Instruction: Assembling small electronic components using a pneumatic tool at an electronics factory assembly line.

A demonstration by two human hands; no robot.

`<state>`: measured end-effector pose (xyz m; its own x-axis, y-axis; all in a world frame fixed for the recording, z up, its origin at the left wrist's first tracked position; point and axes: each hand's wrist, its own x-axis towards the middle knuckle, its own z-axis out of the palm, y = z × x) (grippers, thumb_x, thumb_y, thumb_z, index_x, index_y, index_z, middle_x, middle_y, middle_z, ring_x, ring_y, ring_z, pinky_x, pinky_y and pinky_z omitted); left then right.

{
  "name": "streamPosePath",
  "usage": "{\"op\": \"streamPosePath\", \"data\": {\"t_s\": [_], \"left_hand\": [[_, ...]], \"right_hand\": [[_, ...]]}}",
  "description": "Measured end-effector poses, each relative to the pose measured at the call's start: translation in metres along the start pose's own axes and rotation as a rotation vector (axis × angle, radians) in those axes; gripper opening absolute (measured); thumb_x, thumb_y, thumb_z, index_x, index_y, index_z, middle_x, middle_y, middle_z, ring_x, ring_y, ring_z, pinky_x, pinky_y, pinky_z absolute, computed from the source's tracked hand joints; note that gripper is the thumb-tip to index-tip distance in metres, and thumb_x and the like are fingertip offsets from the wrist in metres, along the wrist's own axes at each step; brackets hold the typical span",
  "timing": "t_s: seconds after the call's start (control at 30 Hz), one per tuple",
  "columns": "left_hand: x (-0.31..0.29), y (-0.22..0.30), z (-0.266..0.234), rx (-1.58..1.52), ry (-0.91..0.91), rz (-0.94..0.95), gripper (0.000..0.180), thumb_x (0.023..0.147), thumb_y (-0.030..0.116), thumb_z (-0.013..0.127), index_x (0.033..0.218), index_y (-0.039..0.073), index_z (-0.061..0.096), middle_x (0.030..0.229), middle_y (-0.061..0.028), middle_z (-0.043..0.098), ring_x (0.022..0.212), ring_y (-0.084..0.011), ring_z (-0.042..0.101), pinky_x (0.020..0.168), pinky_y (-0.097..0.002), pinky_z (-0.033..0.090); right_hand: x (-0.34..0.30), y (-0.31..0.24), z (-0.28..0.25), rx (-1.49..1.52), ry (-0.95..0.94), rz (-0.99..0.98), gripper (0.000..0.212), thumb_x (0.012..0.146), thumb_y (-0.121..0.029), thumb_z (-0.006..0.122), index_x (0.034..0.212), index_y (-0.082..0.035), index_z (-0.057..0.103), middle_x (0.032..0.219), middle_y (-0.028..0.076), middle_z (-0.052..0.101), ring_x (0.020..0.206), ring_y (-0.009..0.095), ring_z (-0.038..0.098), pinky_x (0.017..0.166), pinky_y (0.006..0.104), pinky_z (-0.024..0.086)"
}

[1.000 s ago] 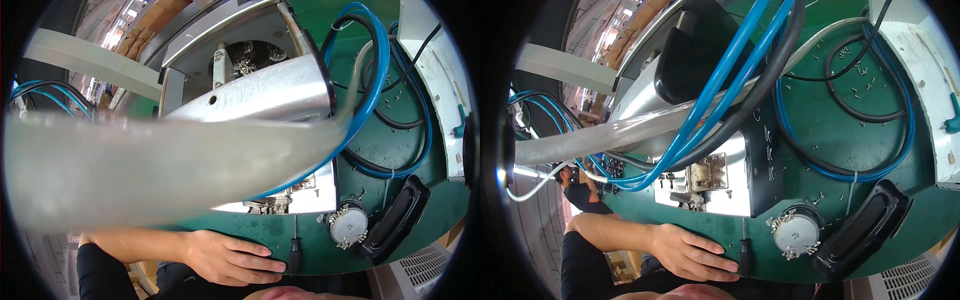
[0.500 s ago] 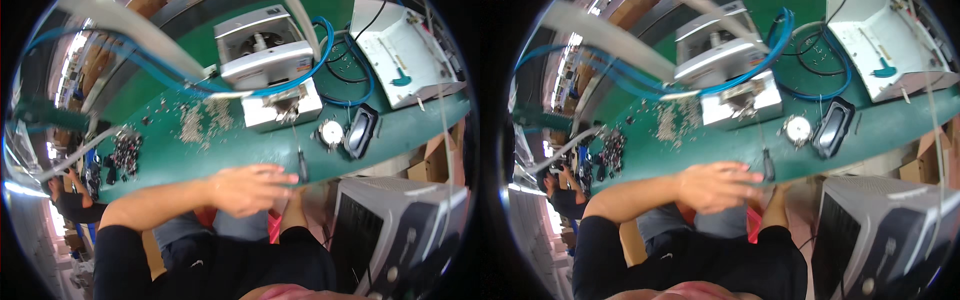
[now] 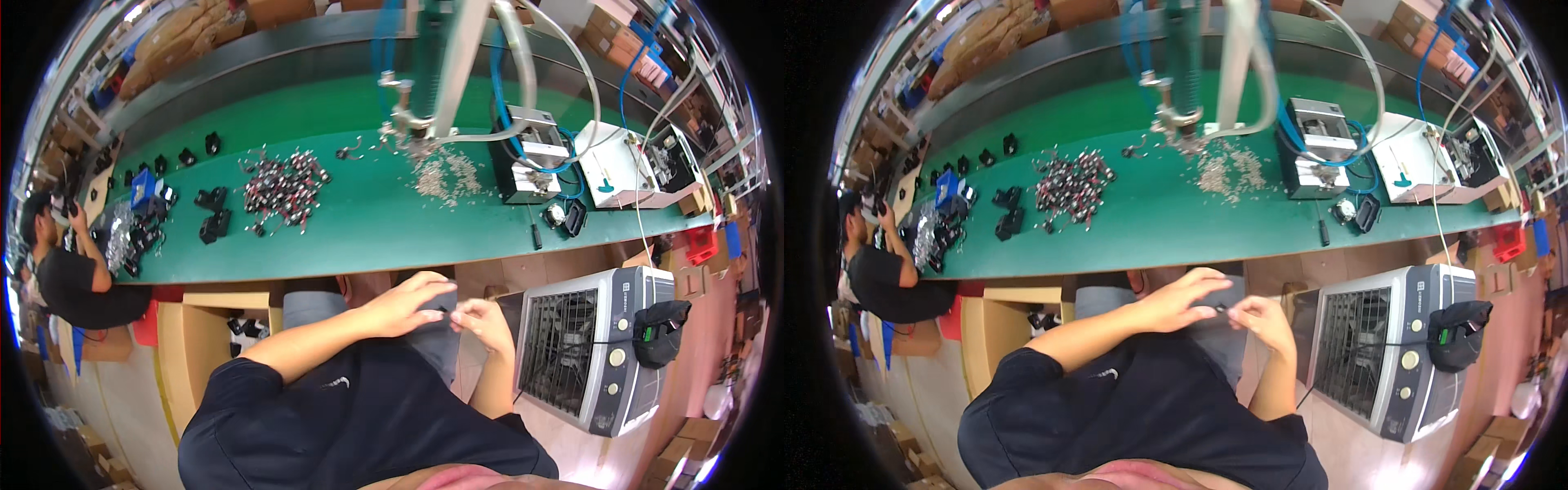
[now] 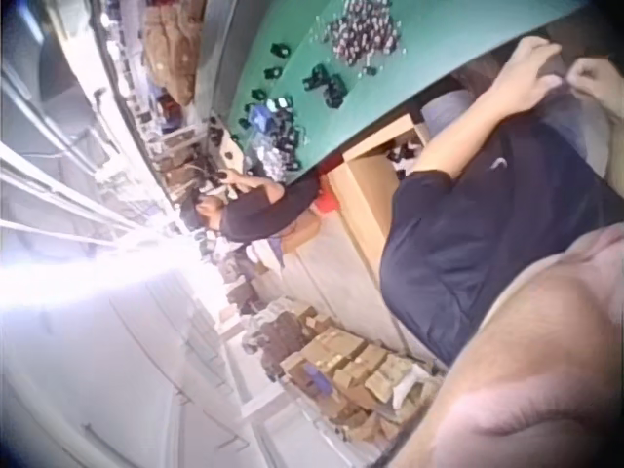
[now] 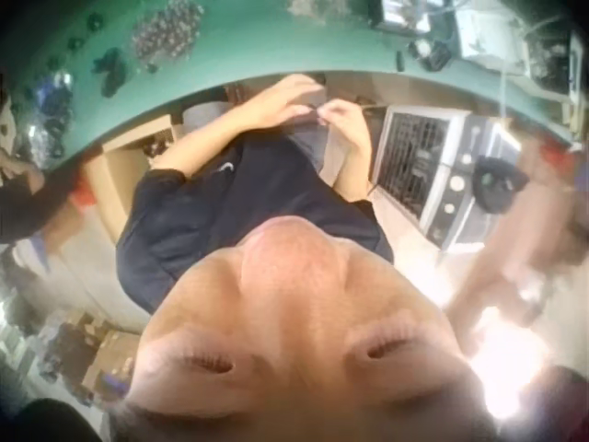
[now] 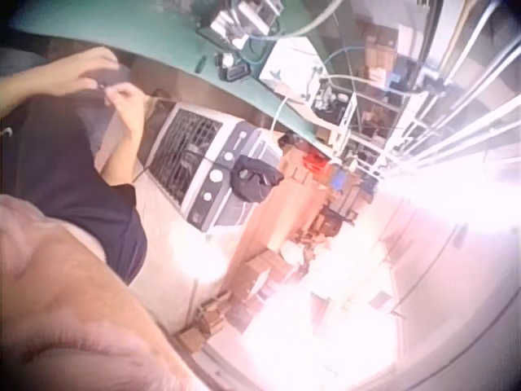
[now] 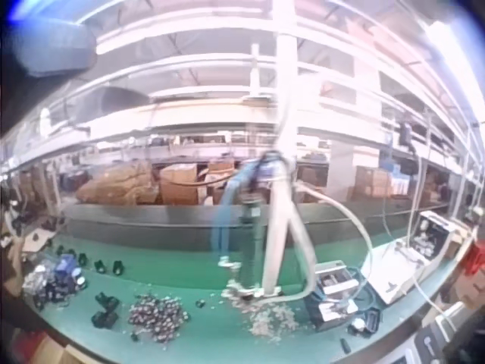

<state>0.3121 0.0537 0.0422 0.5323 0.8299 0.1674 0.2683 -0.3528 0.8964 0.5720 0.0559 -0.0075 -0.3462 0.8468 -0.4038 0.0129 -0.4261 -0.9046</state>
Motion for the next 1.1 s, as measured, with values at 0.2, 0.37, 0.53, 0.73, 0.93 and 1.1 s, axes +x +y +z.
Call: {"op": "streamPosePath", "data": {"t_s": [0.2,0.37,0.53,0.73,0.93,1.1], "left_hand": [[-0.097,-0.021,-0.032,-0.586,0.498,-0.125,0.026,0.098,-0.003,0.062,0.123,-0.002,0.067,0.123,-0.0123,0.060,0.102,-0.0203,0.068,0.084,-0.0344,0.059],[-0.121,-0.030,-0.060,-0.959,0.708,-0.183,0.029,0.100,0.001,0.064,0.129,-0.002,0.065,0.105,-0.0064,0.066,0.084,-0.0122,0.068,0.078,-0.0265,0.059],[-0.118,-0.037,-0.087,-1.009,0.626,-0.109,0.032,0.100,0.008,0.068,0.129,-0.002,0.065,0.089,-0.0063,0.071,0.073,-0.0113,0.069,0.066,-0.0241,0.058],[-0.106,-0.044,-0.099,-1.062,0.465,-0.122,0.040,0.095,0.028,0.076,0.122,-0.001,0.071,0.091,-0.0086,0.071,0.072,-0.0131,0.067,0.061,-0.0284,0.060],[-0.090,-0.024,-0.104,-1.157,0.399,-0.285,0.043,0.107,0.036,0.058,0.123,-0.002,0.069,0.080,-0.0022,0.061,0.063,-0.0100,0.059,0.059,-0.0264,0.055],[-0.072,-0.017,-0.111,-1.296,0.395,-0.431,0.050,0.109,0.042,0.050,0.120,-0.003,0.066,0.076,-0.0002,0.056,0.060,-0.0064,0.049,0.052,-0.0238,0.046]], "right_hand": [[0.035,-0.066,0.139,0.051,-0.343,-0.082,0.012,0.091,-0.008,0.078,0.095,0.002,0.073,0.089,0.011,0.074,0.080,0.015,0.069,0.077,0.0297,0.058],[0.048,-0.098,0.193,0.080,-0.455,-0.129,0.035,0.086,0.002,0.080,0.119,0.001,0.068,0.099,0.007,0.069,0.082,0.013,0.068,0.074,0.0271,0.057],[0.073,-0.112,0.195,-0.491,-0.418,-0.685,0.040,0.083,0.003,0.080,0.122,-0.004,0.073,0.100,0.004,0.064,0.079,0.008,0.061,0.067,0.0252,0.052],[0.092,-0.118,0.186,-0.561,-0.442,-0.840,0.021,0.087,0.000,0.077,0.107,-0.004,0.079,0.095,0.007,0.066,0.086,0.015,0.063,0.073,0.0269,0.051],[0.091,-0.114,0.180,-0.609,-0.356,-0.975,0.029,0.082,0.001,0.080,0.109,-0.008,0.078,0.095,0.006,0.063,0.082,0.019,0.064,0.068,0.0309,0.053],[0.096,-0.120,0.173,-0.678,-0.323,-1.149,0.024,0.079,0.001,0.080,0.102,-0.006,0.075,0.095,0.007,0.062,0.080,0.022,0.064,0.067,0.0343,0.054]]}}
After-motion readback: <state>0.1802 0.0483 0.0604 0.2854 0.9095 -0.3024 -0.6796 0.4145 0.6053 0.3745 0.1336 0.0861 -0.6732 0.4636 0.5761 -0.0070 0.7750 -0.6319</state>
